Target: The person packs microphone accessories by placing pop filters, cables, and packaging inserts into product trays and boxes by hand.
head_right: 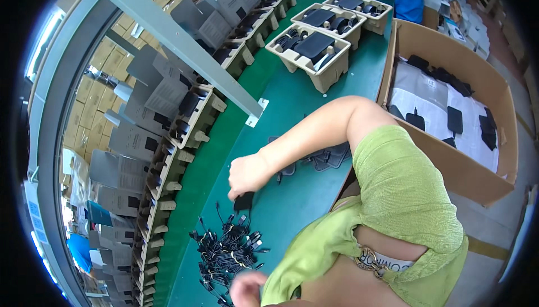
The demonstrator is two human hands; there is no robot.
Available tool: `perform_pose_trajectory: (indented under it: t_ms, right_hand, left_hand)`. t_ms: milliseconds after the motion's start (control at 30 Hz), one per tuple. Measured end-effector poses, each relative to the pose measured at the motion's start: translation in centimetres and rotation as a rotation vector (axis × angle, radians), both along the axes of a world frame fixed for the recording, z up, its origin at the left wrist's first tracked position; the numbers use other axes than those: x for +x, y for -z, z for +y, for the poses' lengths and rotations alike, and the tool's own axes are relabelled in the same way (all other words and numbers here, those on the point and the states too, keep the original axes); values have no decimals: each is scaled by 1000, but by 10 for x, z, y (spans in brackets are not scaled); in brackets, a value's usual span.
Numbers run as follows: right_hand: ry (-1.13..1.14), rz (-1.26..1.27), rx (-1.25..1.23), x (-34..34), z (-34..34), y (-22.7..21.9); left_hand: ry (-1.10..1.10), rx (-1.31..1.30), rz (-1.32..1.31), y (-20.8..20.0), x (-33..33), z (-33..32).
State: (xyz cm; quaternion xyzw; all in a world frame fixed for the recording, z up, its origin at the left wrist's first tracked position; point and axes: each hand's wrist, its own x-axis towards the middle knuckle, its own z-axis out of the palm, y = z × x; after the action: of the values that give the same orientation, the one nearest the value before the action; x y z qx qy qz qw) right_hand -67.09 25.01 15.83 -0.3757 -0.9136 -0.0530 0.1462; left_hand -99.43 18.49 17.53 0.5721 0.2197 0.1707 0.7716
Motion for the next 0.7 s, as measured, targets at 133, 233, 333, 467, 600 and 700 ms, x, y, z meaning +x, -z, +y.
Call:
perform_pose_trajectory:
  t_ms: [133, 233, 333, 467, 600, 700]
  right_hand:
    - [-195, 86, 87, -32, -18, -28]
    - [-271, 126, 89, -59, -12, -32]
    - [-259, 375, 25, -62, -2, -40]
    - [141, 881, -746, -56, 10, -52]
    - [-11, 832, -773, -70, 48, -45]
    - [99, 957, -339, -41, 104, -42]
  left_hand:
    - [-569, 1301, 384, 6, 63, 16]
    - [-427, 794, 447, 13, 65, 18]
    - [-655, 536, 143, 25, 65, 30]
    - [-879, 176, -133, 25, 62, 39]
    - [-853, 199, -224, 40, 70, 54]
    - [-740, 307, -149, 64, 71, 65]
